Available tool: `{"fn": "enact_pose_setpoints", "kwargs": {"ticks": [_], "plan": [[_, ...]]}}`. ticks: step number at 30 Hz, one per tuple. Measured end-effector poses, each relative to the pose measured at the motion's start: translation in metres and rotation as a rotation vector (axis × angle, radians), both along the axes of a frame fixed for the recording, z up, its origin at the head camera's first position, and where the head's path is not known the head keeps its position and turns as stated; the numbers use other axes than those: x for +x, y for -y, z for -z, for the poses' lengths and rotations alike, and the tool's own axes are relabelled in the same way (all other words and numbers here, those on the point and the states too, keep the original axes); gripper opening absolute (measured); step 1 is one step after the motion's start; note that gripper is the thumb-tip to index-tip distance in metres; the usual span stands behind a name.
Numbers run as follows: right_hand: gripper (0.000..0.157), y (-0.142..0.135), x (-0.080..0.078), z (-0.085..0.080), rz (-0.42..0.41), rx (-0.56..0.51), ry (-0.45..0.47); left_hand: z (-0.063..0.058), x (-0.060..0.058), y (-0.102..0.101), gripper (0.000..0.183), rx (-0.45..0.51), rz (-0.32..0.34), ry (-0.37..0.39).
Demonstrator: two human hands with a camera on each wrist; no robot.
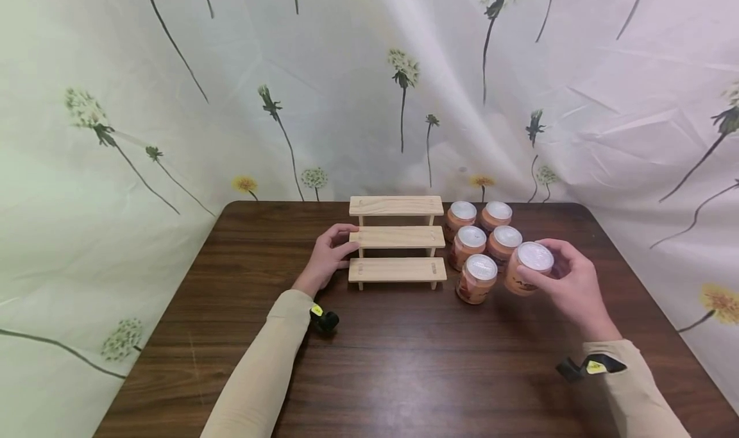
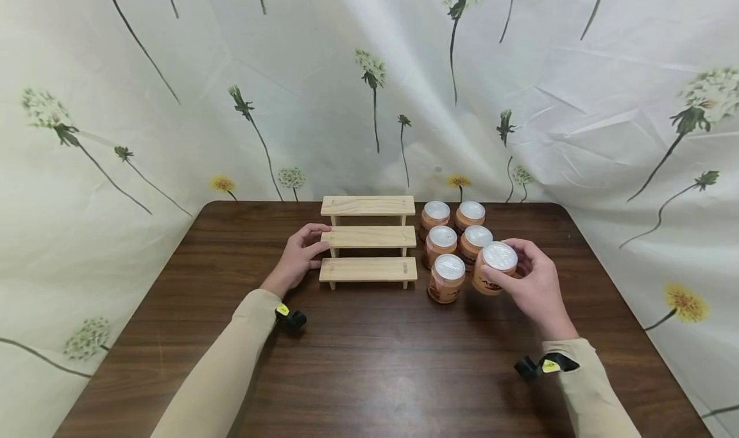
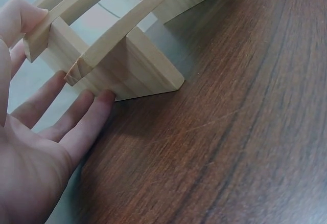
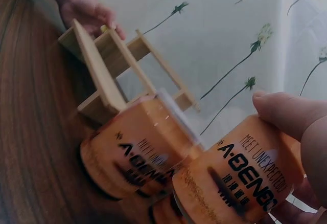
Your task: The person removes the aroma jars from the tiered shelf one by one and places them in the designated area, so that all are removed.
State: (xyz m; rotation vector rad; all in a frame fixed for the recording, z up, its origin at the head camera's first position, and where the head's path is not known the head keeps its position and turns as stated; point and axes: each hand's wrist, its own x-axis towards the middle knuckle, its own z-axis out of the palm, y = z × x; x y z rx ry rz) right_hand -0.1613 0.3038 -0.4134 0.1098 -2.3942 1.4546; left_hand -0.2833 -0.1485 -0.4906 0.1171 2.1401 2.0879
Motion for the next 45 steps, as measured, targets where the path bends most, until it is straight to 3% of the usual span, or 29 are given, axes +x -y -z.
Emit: {"fn": "enact_pose_setpoints", "kwargs": {"ticks": [9,24,34,45], "plan": [[0.058,-0.001,-0.005,0.022,-0.007,0.082,0.085,0.002,0.0,0.001,0.039,-0.013,-0.01,-0.024],[0.062,-0.002,-0.012,0.039,-0.036,0.116,0.15,0.002,-0.002,0.002,0.041,0.005,0.002,-0.001],[0.063,-0.005,-0.012,0.04,-0.04,0.132,0.158,0.004,-0.002,0.001,0.041,-0.014,0.002,-0.017],[0.067,-0.01,-0.012,0.032,-0.106,0.143,0.219,0.001,0.0,0.001,0.039,-0.011,-0.001,-0.034]]}}
